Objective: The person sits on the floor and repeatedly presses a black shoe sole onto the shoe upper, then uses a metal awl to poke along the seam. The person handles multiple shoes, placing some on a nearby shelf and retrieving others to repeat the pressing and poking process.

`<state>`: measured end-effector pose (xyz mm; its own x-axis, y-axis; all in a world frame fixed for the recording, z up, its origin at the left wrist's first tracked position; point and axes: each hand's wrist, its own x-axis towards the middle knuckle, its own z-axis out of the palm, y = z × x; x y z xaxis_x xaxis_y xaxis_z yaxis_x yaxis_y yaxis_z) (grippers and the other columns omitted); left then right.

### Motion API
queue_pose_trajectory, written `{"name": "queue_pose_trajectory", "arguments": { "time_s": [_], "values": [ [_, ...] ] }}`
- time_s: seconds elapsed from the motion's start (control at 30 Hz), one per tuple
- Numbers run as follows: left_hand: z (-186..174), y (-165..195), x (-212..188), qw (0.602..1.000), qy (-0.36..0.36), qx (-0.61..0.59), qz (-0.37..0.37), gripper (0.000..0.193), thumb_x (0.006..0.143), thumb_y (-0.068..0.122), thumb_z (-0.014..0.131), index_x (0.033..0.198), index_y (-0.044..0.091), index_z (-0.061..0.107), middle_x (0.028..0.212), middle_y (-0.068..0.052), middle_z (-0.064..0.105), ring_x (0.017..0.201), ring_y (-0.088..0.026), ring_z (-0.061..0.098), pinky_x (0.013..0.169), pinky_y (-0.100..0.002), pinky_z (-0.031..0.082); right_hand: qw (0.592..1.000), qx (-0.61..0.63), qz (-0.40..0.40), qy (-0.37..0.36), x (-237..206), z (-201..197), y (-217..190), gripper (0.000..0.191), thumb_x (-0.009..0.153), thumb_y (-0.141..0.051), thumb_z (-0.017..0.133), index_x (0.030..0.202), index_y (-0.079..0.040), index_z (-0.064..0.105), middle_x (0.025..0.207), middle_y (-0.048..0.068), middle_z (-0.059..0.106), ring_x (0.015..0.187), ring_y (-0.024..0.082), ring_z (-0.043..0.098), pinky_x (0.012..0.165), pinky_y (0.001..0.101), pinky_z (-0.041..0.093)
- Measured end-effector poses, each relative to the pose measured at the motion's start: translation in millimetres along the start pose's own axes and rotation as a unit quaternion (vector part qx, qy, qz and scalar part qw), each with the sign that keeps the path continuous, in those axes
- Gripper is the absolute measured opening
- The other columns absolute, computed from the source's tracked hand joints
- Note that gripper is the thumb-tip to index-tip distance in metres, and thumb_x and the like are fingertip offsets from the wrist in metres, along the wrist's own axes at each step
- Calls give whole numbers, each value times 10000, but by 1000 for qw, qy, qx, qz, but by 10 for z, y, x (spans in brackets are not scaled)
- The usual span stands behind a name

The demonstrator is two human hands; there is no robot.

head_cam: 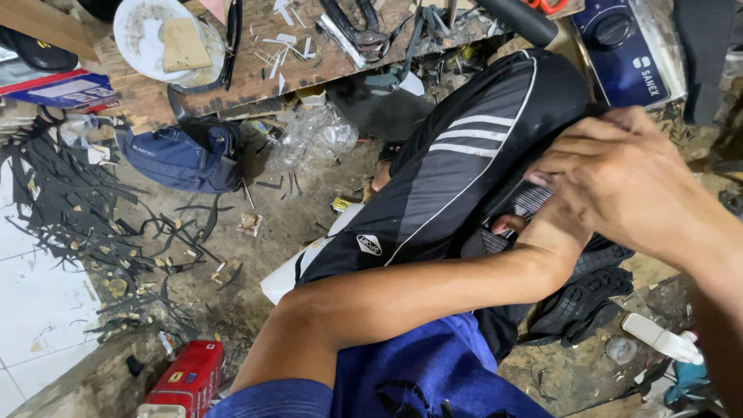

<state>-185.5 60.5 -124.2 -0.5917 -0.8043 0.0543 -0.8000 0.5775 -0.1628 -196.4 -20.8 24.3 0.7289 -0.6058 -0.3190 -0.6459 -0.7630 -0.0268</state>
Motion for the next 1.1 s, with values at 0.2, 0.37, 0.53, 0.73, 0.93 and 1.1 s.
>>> {"name": "queue_pose_trajectory", "arguments": {
  "time_s": [0.2,0.37,0.53,0.73,0.93,1.1],
  "values": [
    [-199,-236,-86,999,-24,10,46,917,284,-114,794,1146,196,751,1142,46,653,1108,-190,573,952,-436,454,1000,4,-10,15,16,11,26,242,811,-209,692,1023,-193,809,1106,-13,778,1145,153,642,1113,403,360],
    [-99,-151,-68,985,141,20,-95,1067,113,-127,789,1097,284,797,1113,103,680,1052,-152,603,1002,-397,459,998,-8,55,3,33,-93,88,165,925,-195,686,1039,-206,804,1126,-29,780,1133,136,659,1101,378,381],
    [193,187,58,998,-39,-12,37,721,358,-171,802,1015,125,781,1013,47,644,1055,-169,547,861,-386,464,999,34,-7,-21,48,60,-10,260,827,-262,739,1069,-191,799,1033,-19,781,1091,125,664,1133,413,354],
    [-118,-173,-16,991,-62,60,104,989,259,-84,827,1222,74,668,1242,-49,611,1231,-279,507,1044,-471,420,997,26,-18,68,-51,43,229,256,752,-156,676,983,-175,786,1081,14,781,1149,178,663,1107,421,366],
    [-699,-784,-168,997,-39,56,35,1396,209,-12,906,1501,17,378,1501,-166,415,1378,-463,359,1049,-501,410,993,-18,62,102,-91,-71,418,158,1042,-141,620,1061,-137,777,1066,20,775,1008,146,709,1027,363,423],
    [-761,-855,-110,990,-86,40,106,1274,275,-3,908,1476,-25,483,1494,-189,447,1335,-476,392,1051,-560,418,993,55,28,100,-56,-9,412,170,902,-129,636,998,-97,772,1014,48,776,1015,195,698,958,388,436]
  ]
}}
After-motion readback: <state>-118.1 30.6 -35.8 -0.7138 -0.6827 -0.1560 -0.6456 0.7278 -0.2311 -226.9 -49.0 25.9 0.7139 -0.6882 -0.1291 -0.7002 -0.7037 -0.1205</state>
